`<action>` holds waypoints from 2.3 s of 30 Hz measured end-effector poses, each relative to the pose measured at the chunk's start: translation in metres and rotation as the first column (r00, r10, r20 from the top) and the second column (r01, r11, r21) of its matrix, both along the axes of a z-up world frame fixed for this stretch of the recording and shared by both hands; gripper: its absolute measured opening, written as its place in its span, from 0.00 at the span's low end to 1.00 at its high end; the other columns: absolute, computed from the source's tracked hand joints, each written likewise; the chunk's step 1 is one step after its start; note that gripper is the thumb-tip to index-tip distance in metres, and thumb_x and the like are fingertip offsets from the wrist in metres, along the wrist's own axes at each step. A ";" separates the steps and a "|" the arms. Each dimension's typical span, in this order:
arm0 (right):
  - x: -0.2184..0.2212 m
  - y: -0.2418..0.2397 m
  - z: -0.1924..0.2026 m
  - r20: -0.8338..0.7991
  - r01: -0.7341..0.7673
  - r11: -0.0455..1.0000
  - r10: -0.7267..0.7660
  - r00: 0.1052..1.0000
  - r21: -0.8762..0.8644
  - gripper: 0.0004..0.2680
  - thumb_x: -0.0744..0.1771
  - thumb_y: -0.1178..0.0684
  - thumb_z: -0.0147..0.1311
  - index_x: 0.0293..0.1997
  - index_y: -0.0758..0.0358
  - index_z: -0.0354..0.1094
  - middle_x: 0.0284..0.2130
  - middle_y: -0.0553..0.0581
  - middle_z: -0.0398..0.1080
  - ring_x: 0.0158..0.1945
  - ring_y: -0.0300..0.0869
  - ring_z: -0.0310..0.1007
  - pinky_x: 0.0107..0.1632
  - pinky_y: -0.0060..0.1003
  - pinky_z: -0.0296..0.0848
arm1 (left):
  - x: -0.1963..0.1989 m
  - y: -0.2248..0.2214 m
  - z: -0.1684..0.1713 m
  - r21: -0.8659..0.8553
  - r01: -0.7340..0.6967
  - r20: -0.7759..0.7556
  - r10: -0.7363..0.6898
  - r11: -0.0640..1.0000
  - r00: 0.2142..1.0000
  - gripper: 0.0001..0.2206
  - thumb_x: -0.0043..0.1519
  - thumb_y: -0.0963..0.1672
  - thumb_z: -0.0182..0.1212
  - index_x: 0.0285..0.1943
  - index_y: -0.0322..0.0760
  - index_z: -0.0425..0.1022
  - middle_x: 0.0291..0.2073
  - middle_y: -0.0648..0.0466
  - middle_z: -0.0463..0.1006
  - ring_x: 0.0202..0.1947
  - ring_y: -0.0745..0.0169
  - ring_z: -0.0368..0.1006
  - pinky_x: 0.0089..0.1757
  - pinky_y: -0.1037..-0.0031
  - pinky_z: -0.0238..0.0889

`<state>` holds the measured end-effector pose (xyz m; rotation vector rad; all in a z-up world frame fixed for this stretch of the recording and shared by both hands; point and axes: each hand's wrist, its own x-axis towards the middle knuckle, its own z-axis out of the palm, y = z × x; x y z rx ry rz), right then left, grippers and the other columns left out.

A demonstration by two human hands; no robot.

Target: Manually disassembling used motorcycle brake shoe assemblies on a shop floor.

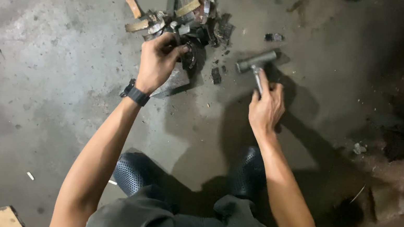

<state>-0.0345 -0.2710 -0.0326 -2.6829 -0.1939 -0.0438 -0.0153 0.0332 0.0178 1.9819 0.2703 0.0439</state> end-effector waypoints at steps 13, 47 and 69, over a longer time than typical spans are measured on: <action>0.061 0.168 -0.018 -0.456 -0.117 0.963 0.219 0.863 0.241 0.17 0.67 0.49 0.62 0.55 0.72 0.67 0.38 0.65 0.75 0.37 0.51 0.79 0.37 0.42 0.78 | -0.028 0.031 0.038 -0.145 -0.062 0.020 0.066 0.988 0.998 0.05 0.64 0.37 0.67 0.39 0.26 0.74 0.30 0.52 0.82 0.31 0.76 0.76 0.34 0.77 0.71; 0.019 -0.010 -0.016 -0.295 0.158 0.961 -0.087 0.952 0.226 0.15 0.66 0.58 0.63 0.56 0.72 0.68 0.40 0.64 0.74 0.41 0.51 0.76 0.46 0.50 0.74 | 0.018 -0.015 -0.018 0.023 0.368 0.124 -0.368 0.929 0.922 0.09 0.56 0.29 0.50 0.40 0.26 0.61 0.32 0.38 0.70 0.39 0.42 0.78 0.40 0.65 0.71; 0.053 0.045 0.176 -0.002 -0.278 0.799 0.330 0.944 0.534 0.14 0.70 0.60 0.58 0.63 0.74 0.67 0.42 0.66 0.77 0.39 0.47 0.81 0.41 0.41 0.78 | 0.004 -0.015 -0.018 0.121 0.393 0.140 -0.408 0.912 0.902 0.12 0.58 0.32 0.59 0.49 0.29 0.71 0.40 0.38 0.75 0.43 0.32 0.74 0.43 0.60 0.70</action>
